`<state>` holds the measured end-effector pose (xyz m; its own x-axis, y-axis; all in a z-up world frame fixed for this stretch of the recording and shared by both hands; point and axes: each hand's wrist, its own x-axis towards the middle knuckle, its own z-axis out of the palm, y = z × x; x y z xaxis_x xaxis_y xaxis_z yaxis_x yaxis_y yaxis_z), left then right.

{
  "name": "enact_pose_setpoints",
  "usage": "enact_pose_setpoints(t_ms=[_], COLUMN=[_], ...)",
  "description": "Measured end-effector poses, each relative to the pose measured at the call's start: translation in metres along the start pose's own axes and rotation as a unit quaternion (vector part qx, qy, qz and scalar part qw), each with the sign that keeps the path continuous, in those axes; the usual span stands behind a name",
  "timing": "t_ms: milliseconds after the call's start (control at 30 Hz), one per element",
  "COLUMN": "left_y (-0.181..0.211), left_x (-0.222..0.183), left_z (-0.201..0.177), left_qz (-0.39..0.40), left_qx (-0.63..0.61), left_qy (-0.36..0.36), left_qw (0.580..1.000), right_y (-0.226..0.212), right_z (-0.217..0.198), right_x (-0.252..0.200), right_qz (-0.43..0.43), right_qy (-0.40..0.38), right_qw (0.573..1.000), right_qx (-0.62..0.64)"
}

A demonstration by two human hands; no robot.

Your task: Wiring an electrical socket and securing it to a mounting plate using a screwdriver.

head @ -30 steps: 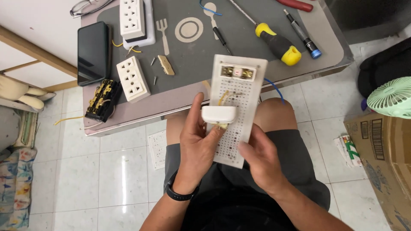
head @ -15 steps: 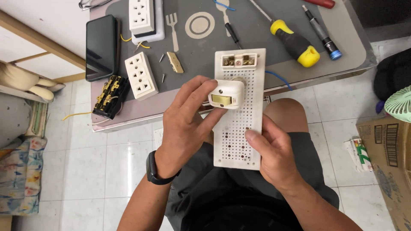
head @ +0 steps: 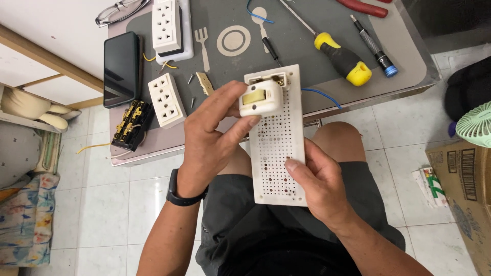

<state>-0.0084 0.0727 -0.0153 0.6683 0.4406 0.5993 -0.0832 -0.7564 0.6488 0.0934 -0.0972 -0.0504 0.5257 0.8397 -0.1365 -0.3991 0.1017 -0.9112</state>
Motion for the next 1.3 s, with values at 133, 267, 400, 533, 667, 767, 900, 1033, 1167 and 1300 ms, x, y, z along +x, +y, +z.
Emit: enact_pose_setpoints(t_ms=[133,267,400,533,667,767,900,1033,1167,1300], left_y=[-0.009,-0.023,-0.025,-0.033,-0.032,-0.022,0.027,0.02,-0.001,-0.007], left_x=[0.002,0.003,0.013,0.013,0.008,0.003,0.008,0.011,0.018,0.034], left_z=[0.001,0.002,-0.002,0.001,0.021,0.038,0.051,0.064,0.075,0.065], left_qz=[0.019,0.075,0.108,0.141,0.06,-0.015,-0.082,-0.082,-0.085,-0.111], left_qx=[0.014,0.073,0.092,0.168,0.139,0.097,0.08,0.079,0.093,0.123], left_qy=[-0.001,-0.016,-0.051,-0.074,-0.038,0.023,0.049,0.12,0.188,0.122], left_qw=[1.0,0.994,0.989,0.973,0.988,0.995,0.992,0.986,0.974,0.979], right_y=[-0.006,-0.015,-0.018,-0.012,0.009,0.02,0.032,0.045,0.046,0.029], right_z=[0.002,0.001,-0.001,-0.008,-0.019,-0.027,-0.031,-0.023,-0.01,0.014], right_x=[0.004,0.011,0.022,0.031,0.044,0.05,0.052,0.05,0.053,0.053], right_qz=[0.005,0.01,0.003,-0.003,-0.077,-0.146,-0.196,-0.224,-0.17,-0.143], right_qy=[-0.006,-0.015,-0.025,-0.027,-0.067,-0.092,-0.09,-0.071,-0.013,0.046], right_qw=[1.0,1.0,1.0,1.0,0.994,0.984,0.973,0.963,0.978,0.986], right_qx=[-0.021,-0.016,0.011,-0.011,-0.045,-0.034,-0.083,-0.131,-0.117,-0.077])
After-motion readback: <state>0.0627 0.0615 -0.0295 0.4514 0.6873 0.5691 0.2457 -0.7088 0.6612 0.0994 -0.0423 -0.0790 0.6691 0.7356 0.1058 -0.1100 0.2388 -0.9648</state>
